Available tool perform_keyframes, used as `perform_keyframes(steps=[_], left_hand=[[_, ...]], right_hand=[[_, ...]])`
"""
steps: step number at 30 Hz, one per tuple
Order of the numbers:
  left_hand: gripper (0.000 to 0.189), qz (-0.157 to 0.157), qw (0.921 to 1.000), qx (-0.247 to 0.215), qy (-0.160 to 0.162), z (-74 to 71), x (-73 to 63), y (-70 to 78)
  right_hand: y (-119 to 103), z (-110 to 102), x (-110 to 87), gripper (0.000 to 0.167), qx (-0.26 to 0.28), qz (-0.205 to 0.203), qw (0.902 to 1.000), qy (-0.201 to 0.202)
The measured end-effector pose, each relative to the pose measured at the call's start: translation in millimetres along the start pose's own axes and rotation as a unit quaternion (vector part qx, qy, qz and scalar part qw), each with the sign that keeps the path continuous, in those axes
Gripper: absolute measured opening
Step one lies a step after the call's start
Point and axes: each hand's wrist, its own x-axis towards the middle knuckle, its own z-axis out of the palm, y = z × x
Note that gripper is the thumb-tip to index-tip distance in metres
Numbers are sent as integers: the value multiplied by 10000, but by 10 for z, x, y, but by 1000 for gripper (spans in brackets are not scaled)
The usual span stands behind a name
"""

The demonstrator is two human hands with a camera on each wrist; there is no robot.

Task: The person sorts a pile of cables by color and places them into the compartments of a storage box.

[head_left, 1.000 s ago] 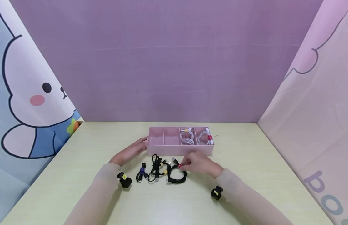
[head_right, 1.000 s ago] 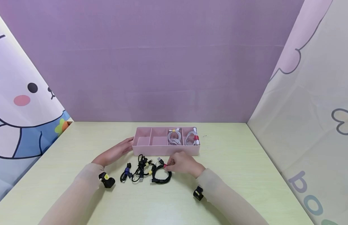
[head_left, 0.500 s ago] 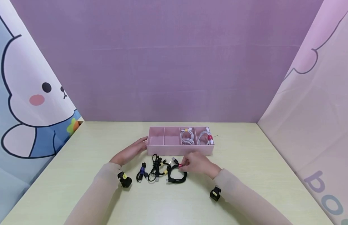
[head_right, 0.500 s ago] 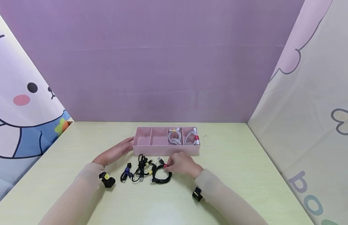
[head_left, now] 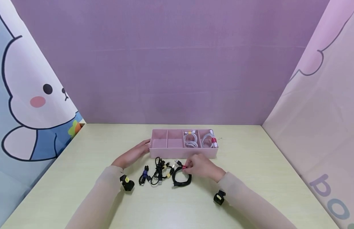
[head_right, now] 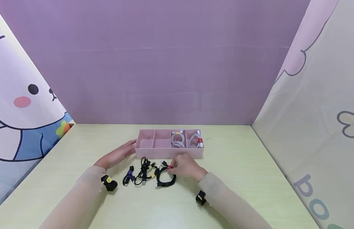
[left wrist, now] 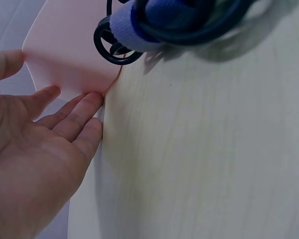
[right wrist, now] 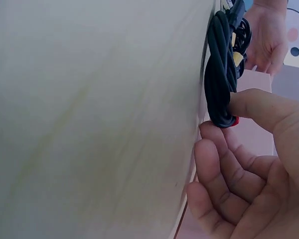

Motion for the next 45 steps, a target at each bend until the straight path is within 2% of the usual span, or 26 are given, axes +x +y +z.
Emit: perform_keyframes(steps=[13,22,35,41,45], left_hand=[[64,-98,9999,-3,33,-10,-20,1],[64,-41,10000,-12,-2,-10,-58,35],[70,28,10000,-60,-38,-25,-97,38],[70,61,9999,-114,-57,-32,-99,29],[69,89,9998,-134,-68,-31,-105,31]], right_hand=[[-37,-13,-20,9,299,-225,9993,33],[-74,-70,-70,6,532,-113,9985,-4],[-142,-158,-130,9,569,-136,9978,312],[-132,-187,-112,12,914,-219,9948,386],[-150,-213,-114,14,940,-194,9946,399]])
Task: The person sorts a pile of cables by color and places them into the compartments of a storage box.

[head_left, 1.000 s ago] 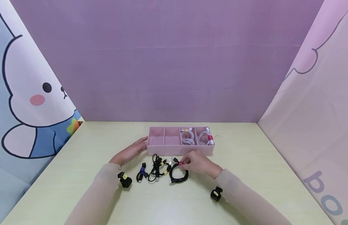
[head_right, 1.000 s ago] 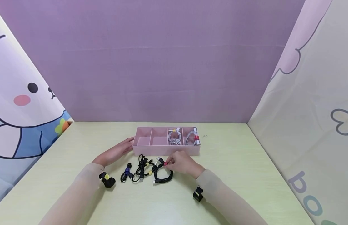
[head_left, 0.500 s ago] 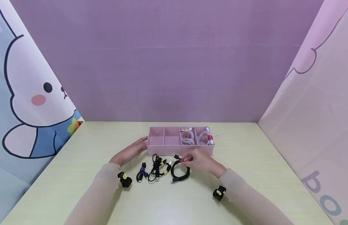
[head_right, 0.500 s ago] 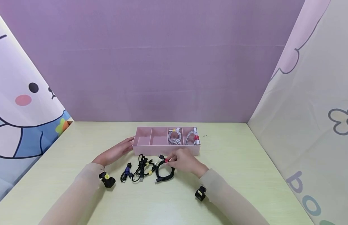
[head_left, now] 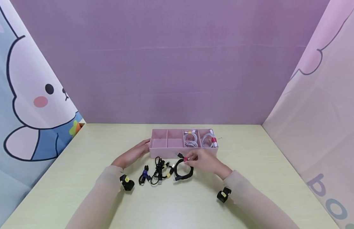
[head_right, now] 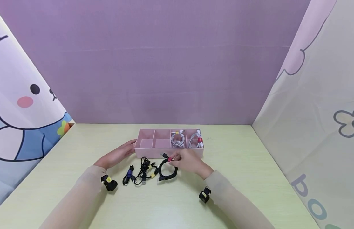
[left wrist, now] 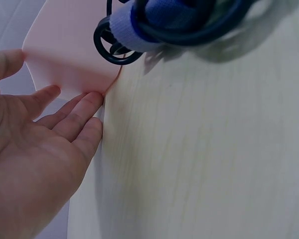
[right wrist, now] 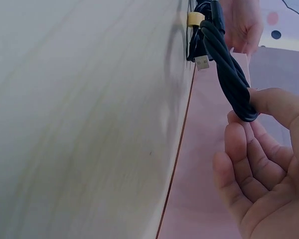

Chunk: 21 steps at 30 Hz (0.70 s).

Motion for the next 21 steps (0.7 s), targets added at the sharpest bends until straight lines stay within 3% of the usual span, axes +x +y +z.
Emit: perform_keyframes(steps=[11,21], left_hand=[[68,-12,10000,73,10,6,-5,20],[59,-47,9999,93,-3,2,-15,39]], right_hand=[[-87,-96,31,14,-368,-240,9982,402],[-107,-151,60,14,-384,-145,9979,510]])
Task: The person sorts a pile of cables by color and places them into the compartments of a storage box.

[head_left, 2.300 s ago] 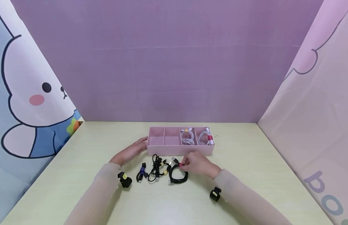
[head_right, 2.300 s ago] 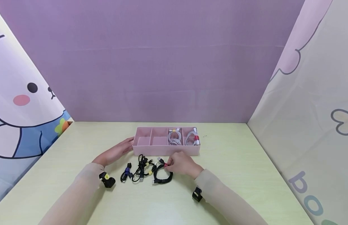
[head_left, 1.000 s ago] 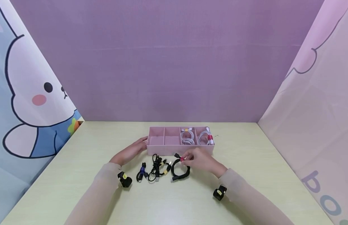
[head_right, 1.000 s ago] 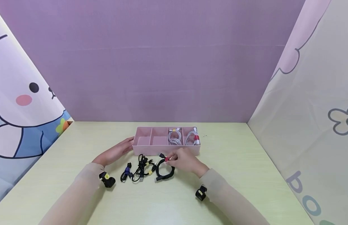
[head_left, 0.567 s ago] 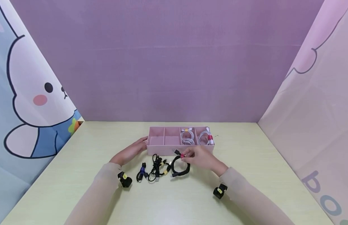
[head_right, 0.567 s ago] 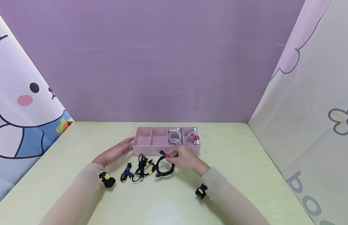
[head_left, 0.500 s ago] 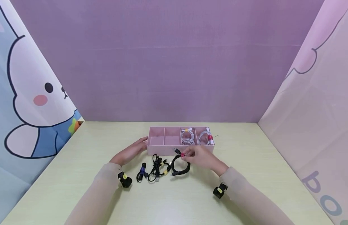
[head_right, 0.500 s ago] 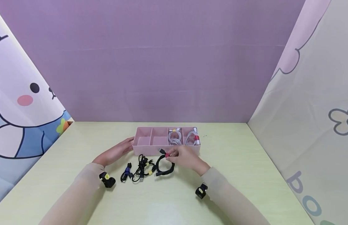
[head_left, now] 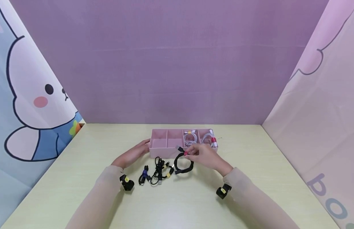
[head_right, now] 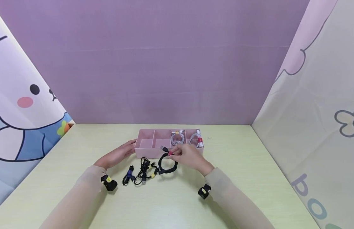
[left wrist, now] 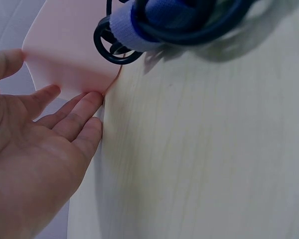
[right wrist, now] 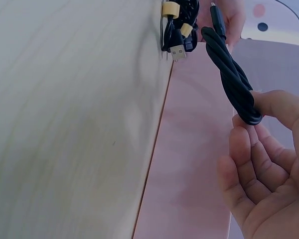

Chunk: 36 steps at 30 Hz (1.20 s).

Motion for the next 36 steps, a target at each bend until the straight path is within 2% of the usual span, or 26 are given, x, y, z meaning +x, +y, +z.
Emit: perform_keyframes(steps=[6,12,24,36], left_hand=[[58,27,10000,-52,4,4,0,2],[67,21,10000,-33,13,3,0,9],[60,-62,10000,-10,11,1,1,12],[58,-30,10000,-51,18,21,-4,31]], right_hand=[[-20,-17,22,14,-16,15,10000,56],[-42,-45,56,11,68,-35,9997,244],[-103,-104,143,14,218,-66,9988,425],[-96,-121,237,17,39,13,9985,546]])
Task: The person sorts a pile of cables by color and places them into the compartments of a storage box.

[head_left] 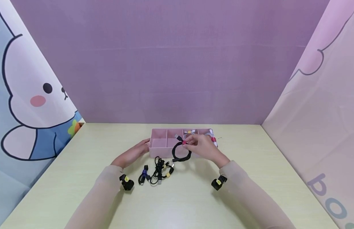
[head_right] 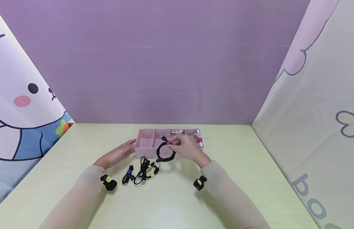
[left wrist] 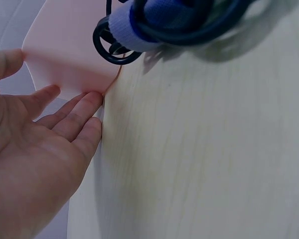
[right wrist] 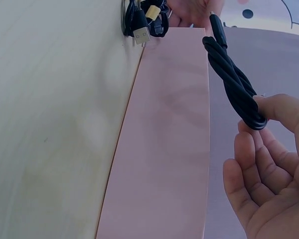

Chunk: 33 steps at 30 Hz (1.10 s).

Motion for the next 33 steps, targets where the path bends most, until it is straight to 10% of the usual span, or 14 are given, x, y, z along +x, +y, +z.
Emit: perform_keyframes(steps=[33], left_hand=[[62,-81,10000,-4,46,-27,38,-72]], right_hand=[[-20,-35,315,15,29,407,9992,38]])
